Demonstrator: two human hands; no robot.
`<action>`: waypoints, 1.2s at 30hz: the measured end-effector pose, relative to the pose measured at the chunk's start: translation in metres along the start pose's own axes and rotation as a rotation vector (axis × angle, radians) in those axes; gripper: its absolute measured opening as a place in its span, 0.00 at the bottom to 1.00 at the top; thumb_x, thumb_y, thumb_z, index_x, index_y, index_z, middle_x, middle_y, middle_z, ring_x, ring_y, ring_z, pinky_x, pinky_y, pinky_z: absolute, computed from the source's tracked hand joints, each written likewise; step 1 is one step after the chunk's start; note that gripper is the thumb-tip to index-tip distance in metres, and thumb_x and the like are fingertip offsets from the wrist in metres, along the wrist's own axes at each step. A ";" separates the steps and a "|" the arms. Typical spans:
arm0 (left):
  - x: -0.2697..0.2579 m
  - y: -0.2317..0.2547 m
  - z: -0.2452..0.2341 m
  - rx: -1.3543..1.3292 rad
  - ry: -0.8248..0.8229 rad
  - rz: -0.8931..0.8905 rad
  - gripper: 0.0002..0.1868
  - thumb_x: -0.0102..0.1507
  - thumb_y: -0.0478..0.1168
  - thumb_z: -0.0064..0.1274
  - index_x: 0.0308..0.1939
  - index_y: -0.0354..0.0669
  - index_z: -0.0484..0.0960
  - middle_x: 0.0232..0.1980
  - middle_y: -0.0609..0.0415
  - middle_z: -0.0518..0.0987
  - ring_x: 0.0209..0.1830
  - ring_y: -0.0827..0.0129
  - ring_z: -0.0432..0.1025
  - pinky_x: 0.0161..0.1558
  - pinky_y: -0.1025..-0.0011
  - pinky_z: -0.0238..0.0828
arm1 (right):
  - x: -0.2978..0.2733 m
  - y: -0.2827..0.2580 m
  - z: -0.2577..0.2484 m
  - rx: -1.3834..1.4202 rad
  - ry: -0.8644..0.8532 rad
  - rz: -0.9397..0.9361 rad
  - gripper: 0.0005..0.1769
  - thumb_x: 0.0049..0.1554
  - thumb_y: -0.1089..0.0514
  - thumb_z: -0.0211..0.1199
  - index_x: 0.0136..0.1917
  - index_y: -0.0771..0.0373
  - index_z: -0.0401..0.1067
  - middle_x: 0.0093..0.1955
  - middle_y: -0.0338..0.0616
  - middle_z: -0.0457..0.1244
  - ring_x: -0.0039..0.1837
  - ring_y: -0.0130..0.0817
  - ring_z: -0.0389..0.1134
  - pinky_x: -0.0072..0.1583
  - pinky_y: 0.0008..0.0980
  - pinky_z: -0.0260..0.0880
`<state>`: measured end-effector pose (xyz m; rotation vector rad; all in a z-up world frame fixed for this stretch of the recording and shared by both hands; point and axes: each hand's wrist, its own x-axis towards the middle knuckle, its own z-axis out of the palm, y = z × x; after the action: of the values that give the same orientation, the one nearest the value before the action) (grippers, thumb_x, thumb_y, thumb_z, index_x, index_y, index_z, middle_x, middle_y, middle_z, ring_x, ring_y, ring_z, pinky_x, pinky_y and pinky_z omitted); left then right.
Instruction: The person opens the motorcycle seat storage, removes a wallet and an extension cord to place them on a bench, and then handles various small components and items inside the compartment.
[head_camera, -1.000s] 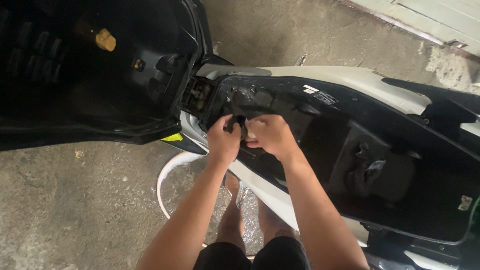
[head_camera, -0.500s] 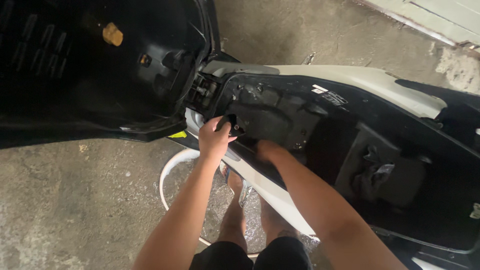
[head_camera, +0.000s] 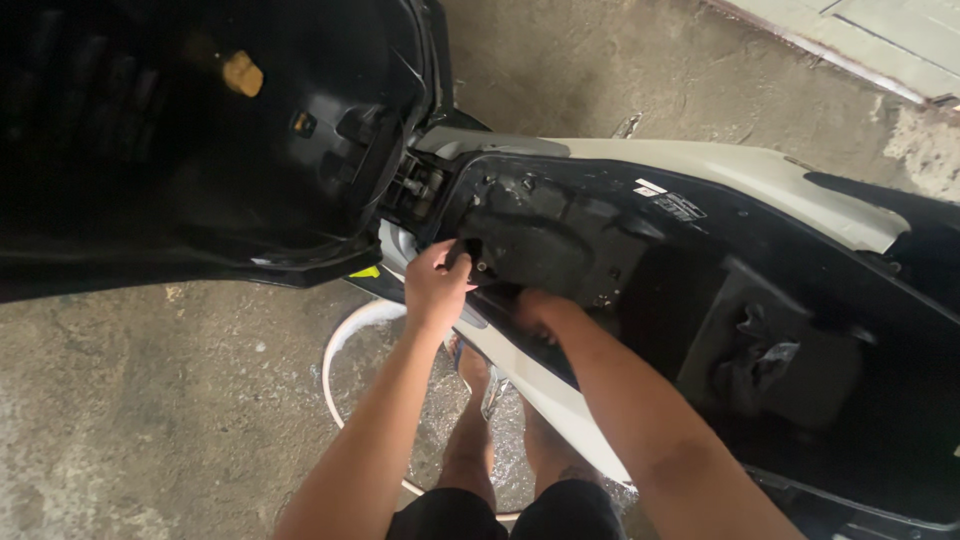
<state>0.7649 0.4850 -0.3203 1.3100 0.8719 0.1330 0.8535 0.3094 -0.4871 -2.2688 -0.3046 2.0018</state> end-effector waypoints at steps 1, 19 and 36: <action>0.000 0.001 -0.001 0.001 -0.001 0.000 0.18 0.63 0.36 0.54 0.54 0.29 0.80 0.47 0.46 0.83 0.39 0.64 0.80 0.37 0.67 0.84 | 0.002 -0.001 0.000 -0.006 0.000 0.004 0.15 0.61 0.57 0.57 0.48 0.73 0.76 0.43 0.64 0.70 0.38 0.53 0.73 0.35 0.47 0.77; 0.008 0.009 0.006 -0.065 0.006 -0.052 0.17 0.64 0.36 0.53 0.54 0.28 0.80 0.48 0.46 0.82 0.43 0.66 0.79 0.40 0.68 0.86 | -0.189 -0.001 -0.092 0.159 0.085 -0.292 0.16 0.55 0.52 0.61 0.40 0.68 0.78 0.34 0.43 0.66 0.35 0.33 0.66 0.37 0.35 0.75; -0.007 0.009 0.044 0.039 -0.059 0.050 0.18 0.63 0.36 0.53 0.56 0.31 0.80 0.43 0.46 0.83 0.37 0.68 0.80 0.39 0.70 0.83 | -0.233 -0.037 -0.070 0.857 0.085 -0.554 0.25 0.62 0.43 0.56 0.45 0.67 0.79 0.28 0.42 0.63 0.28 0.30 0.63 0.33 0.32 0.69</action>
<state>0.7907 0.4496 -0.3088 1.3663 0.7956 0.1158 0.8930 0.2998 -0.2447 -1.5032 -0.0320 1.3636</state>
